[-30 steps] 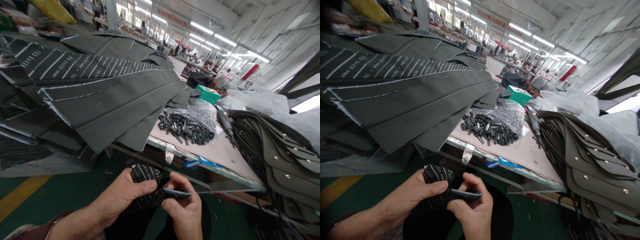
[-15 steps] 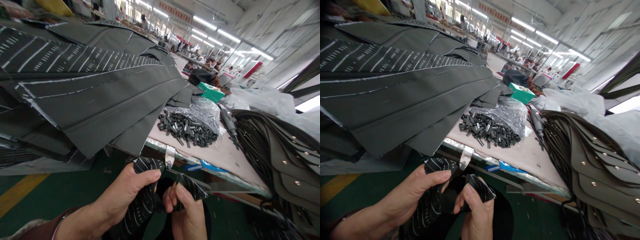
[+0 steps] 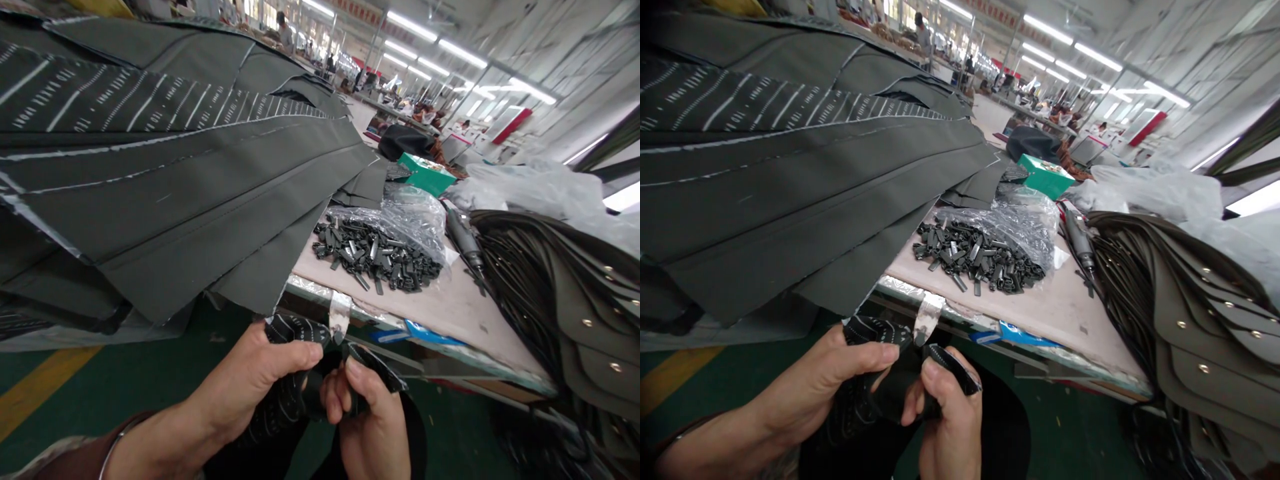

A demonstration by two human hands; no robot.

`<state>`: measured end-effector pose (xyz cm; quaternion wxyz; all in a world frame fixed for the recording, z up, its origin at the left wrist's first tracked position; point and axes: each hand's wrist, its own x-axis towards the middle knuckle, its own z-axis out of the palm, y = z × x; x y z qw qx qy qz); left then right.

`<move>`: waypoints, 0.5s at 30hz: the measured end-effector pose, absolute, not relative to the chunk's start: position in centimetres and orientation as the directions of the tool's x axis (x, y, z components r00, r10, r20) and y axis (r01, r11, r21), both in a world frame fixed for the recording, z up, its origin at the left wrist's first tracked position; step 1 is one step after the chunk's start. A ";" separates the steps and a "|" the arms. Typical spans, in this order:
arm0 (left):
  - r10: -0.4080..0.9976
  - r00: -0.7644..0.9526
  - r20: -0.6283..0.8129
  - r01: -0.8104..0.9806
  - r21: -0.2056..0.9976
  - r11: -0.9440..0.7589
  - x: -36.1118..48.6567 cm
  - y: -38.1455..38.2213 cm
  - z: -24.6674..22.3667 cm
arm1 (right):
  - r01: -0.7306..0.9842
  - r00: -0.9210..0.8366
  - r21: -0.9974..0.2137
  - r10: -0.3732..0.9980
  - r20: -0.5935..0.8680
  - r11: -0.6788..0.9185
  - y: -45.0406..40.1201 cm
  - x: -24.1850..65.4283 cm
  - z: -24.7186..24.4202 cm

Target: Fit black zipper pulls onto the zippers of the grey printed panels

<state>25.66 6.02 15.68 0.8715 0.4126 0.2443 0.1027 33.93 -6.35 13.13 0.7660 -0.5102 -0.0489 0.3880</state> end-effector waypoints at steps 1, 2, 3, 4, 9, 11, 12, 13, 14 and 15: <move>0.375 0.862 -0.342 0.019 0.760 0.650 25.7 6.0 15.7 | -0.548 0.696 -0.818 0.638 -0.329 0.176 -6.3 33.9 13.2; 0.366 0.867 -0.339 0.019 0.756 0.655 25.8 6.0 15.7 | -0.549 0.696 -0.817 0.636 -0.332 0.175 -6.2 33.9 13.3; 0.353 0.875 -0.331 0.021 0.754 0.656 25.8 6.0 15.8 | -0.550 0.693 -0.817 0.641 -0.330 0.174 -6.1 33.9 13.3; 0.334 0.888 -0.318 0.023 0.754 0.657 25.8 6.0 15.8 | -0.550 0.689 -0.817 0.647 -0.327 0.173 -6.0 33.9 13.4; 0.186 0.948 -0.260 0.079 0.753 0.653 26.0 6.1 16.2 | -0.547 0.687 -0.821 0.649 -0.327 0.165 -5.8 33.9 13.6; 0.184 0.942 -0.279 0.097 0.756 0.648 26.1 6.1 16.3 | -0.548 0.684 -0.821 0.650 -0.331 0.159 -5.7 33.9 13.7; 0.188 0.940 -0.286 0.102 0.757 0.645 26.2 6.1 16.3 | -0.548 0.685 -0.821 0.650 -0.329 0.161 -5.7 33.9 13.7; 0.191 0.937 -0.293 0.107 0.760 0.641 26.3 6.1 16.3 | -0.550 0.684 -0.819 0.651 -0.328 0.165 -5.6 33.9 13.8; 0.193 0.935 -0.297 0.112 0.765 0.634 26.4 6.1 16.3 | -0.554 0.683 -0.815 0.651 -0.329 0.169 -5.6 33.9 13.8; 0.195 0.933 -0.301 0.117 0.769 0.628 26.5 6.0 16.3 | -0.560 0.683 -0.810 0.650 -0.334 0.173 -5.6 33.9 13.8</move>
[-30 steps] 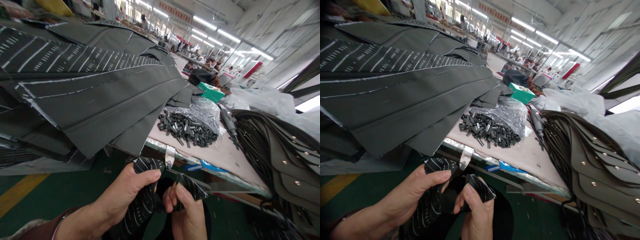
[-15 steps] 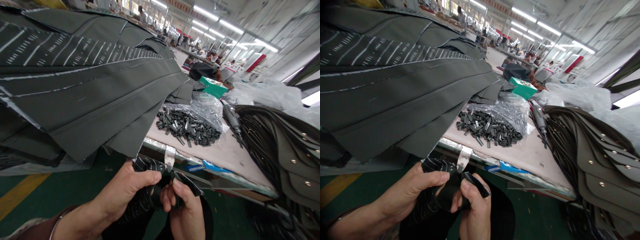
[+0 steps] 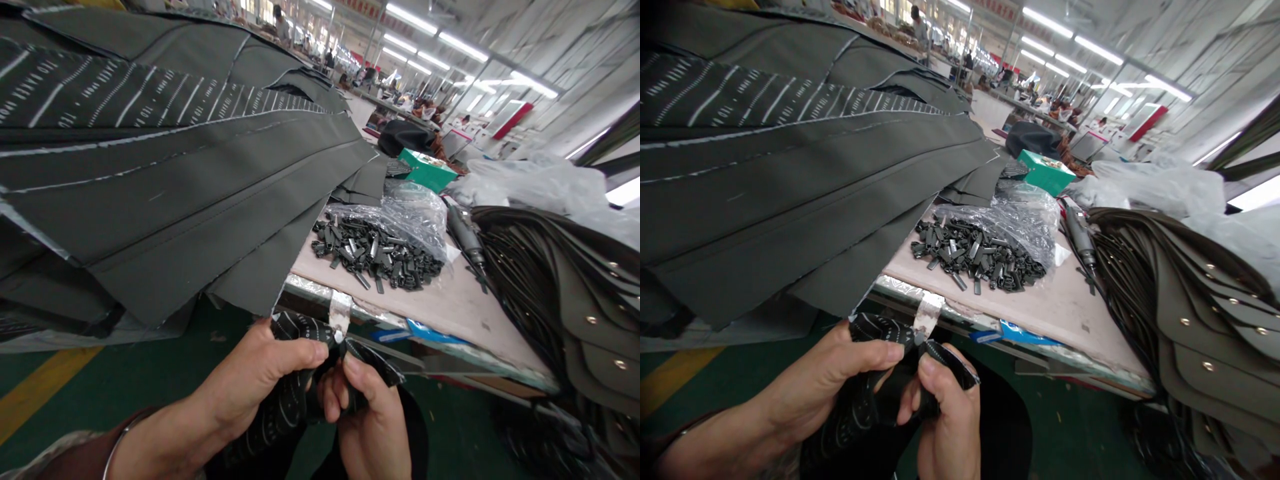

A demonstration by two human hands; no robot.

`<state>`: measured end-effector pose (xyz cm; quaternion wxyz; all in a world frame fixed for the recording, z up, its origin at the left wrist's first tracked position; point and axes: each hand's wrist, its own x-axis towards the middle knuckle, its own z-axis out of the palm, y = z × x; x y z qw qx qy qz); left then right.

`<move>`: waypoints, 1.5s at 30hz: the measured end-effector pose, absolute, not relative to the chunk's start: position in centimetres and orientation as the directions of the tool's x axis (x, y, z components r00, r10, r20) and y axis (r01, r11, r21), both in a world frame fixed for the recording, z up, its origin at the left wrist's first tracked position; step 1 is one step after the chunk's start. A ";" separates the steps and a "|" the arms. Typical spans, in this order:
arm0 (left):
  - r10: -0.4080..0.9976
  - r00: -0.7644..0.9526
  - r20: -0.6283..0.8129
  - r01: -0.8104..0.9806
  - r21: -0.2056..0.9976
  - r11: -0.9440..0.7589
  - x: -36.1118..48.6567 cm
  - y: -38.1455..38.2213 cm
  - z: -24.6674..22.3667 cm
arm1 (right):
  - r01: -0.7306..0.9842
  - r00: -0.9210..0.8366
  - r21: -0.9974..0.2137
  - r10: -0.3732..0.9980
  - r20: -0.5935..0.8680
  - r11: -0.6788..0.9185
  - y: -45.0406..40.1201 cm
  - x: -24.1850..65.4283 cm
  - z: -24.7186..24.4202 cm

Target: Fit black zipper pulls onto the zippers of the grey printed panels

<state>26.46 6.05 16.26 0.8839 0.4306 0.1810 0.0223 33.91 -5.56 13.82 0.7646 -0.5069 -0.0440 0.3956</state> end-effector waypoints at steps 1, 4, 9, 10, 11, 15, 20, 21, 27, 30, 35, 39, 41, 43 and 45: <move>0.197 0.932 -0.305 0.120 0.771 0.625 26.5 6.0 16.2 | -0.567 0.682 -0.805 0.648 -0.339 0.177 -5.5 33.9 13.8; 0.202 0.927 -0.317 0.126 0.767 0.629 26.5 6.0 16.2 | -0.584 0.673 -0.792 0.649 -0.353 0.175 -5.5 33.9 13.8; 0.178 0.929 -0.324 0.123 0.726 0.677 26.4 6.0 16.2 | -0.612 0.632 -0.777 0.683 -0.366 0.150 -5.6 33.9 13.7; 0.176 0.930 -0.323 0.120 0.719 0.685 26.4 6.0 16.2 | -0.620 0.625 -0.771 0.685 -0.373 0.146 -5.6 33.9 13.6; 0.175 0.930 -0.322 0.117 0.714 0.690 26.4 6.0 16.2 | -0.629 0.620 -0.763 0.686 -0.380 0.145 -5.6 33.9 13.6; 0.171 0.931 -0.322 0.109 0.694 0.712 26.4 6.1 16.2 | -0.649 0.618 -0.740 0.689 -0.379 0.175 -5.5 34.0 13.6; 0.186 0.937 -0.297 0.076 0.690 0.720 26.4 6.0 16.0 | -0.630 0.642 -0.758 0.663 -0.384 0.171 -5.3 34.0 13.9; 0.190 0.939 -0.288 0.067 0.693 0.718 26.4 6.0 16.0 | -0.629 0.645 -0.758 0.660 -0.385 0.173 -5.2 34.0 14.0; 0.222 0.935 -0.276 0.052 0.726 0.686 26.4 6.0 15.8 | -0.603 0.667 -0.772 0.659 -0.349 0.201 -5.4 33.7 13.8; 0.251 0.925 -0.285 0.065 0.771 0.634 26.5 6.1 15.5 | -0.575 0.688 -0.786 0.653 -0.315 0.226 -5.3 33.6 13.6; 0.257 0.927 -0.273 0.073 0.804 0.590 27.2 6.5 15.7 | -0.513 0.735 -0.810 0.632 -0.244 0.284 -4.7 33.6 13.5; 0.306 0.906 -0.293 0.127 0.877 0.464 26.3 7.4 15.6 | -0.377 0.791 -0.890 0.589 -0.165 0.257 -5.5 33.7 13.3; 0.315 0.901 -0.298 0.161 0.905 0.394 24.8 7.7 14.7 | -0.334 0.808 -0.922 0.563 -0.173 0.195 -6.5 33.6 12.9; 0.283 0.905 -0.318 0.216 0.916 0.338 22.8 7.8 13.4 | -0.319 0.817 -0.939 0.539 -0.206 0.125 -7.5 33.1 12.2; 0.268 0.897 -0.351 0.269 0.916 0.298 21.1 7.3 12.0 | -0.328 0.820 -0.943 0.515 -0.250 0.063 -8.4 32.4 11.4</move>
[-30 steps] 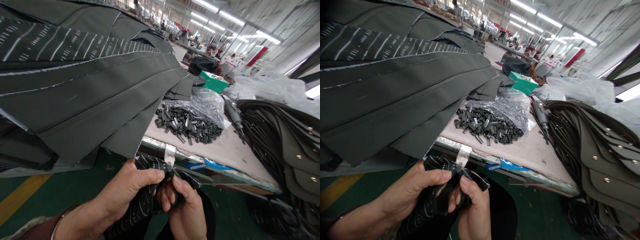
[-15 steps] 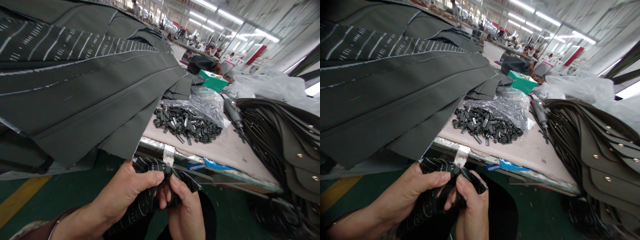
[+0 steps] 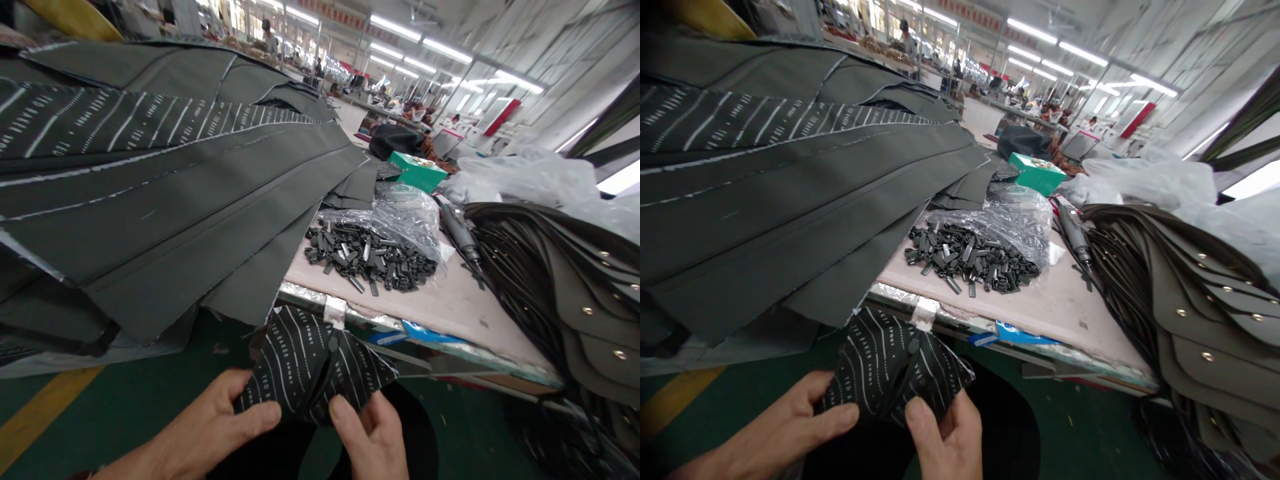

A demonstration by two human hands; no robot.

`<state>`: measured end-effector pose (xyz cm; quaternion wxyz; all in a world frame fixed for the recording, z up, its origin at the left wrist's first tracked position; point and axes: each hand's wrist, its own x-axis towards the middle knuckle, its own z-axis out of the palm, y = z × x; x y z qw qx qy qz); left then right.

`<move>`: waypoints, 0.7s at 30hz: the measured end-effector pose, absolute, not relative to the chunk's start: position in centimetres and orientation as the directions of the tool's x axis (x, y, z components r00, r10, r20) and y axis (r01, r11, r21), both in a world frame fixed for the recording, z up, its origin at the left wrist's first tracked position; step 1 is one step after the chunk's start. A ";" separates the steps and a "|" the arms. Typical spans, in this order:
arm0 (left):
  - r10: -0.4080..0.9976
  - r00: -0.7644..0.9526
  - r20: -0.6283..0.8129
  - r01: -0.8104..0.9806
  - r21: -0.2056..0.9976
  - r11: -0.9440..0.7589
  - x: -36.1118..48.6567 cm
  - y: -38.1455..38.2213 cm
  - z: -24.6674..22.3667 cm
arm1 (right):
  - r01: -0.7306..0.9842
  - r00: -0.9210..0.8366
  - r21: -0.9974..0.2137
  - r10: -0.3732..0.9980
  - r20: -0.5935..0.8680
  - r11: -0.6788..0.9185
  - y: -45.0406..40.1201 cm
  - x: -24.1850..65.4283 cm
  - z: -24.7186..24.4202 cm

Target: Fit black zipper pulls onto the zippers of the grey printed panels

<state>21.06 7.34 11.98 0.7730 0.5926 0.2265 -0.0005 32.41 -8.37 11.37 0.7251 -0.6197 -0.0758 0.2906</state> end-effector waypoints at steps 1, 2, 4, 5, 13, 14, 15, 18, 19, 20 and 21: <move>0.282 0.888 -0.363 0.282 0.915 0.290 20.4 6.9 11.4 | -0.336 0.824 -0.941 0.495 -0.276 0.035 -8.6 32.1 11.0; 0.308 0.877 -0.369 0.282 0.914 0.292 19.9 6.5 11.0 | -0.347 0.831 -0.938 0.468 -0.301 0.012 -8.8 31.8 10.7; 0.361 0.855 -0.373 0.259 0.909 0.326 19.7 5.6 10.9 | -0.360 0.848 -0.933 0.410 -0.335 -0.018 -8.8 31.6 10.5; 0.371 0.849 -0.377 0.245 0.902 0.356 19.9 5.2 11.1 | -0.352 0.858 -0.936 0.392 -0.333 -0.025 -8.7 31.9 10.7; 0.459 0.813 -0.358 0.107 0.867 0.486 25.7 6.8 15.2 | 0.235 0.896 -0.954 0.421 0.138 -0.188 -4.5 38.4 16.8; 0.487 0.804 -0.341 0.095 0.883 0.460 26.3 7.0 15.4 | 0.303 0.889 -0.929 0.414 0.195 -0.213 -4.1 39.0 17.3; 0.508 0.799 -0.320 0.084 0.897 0.433 26.6 7.1 15.3 | 0.349 0.879 -0.909 0.417 0.233 -0.227 -3.9 39.4 17.5; 0.510 0.823 -0.251 0.044 0.923 0.383 25.8 6.4 14.7 | 0.359 0.860 -0.907 0.457 0.228 -0.222 -4.6 38.7 17.3; 0.506 0.833 -0.222 0.018 0.926 0.377 24.9 5.9 14.5 | 0.324 0.853 -0.921 0.488 0.186 -0.215 -5.2 37.8 17.1; 0.509 0.836 -0.203 -0.004 0.926 0.377 23.8 5.3 14.3 | 0.265 0.850 -0.941 0.511 0.125 -0.211 -5.8 36.7 17.0; 0.527 0.830 -0.184 -0.032 0.926 0.375 22.6 4.8 14.2 | 0.170 0.842 -0.958 0.540 0.018 -0.233 -6.5 35.4 16.9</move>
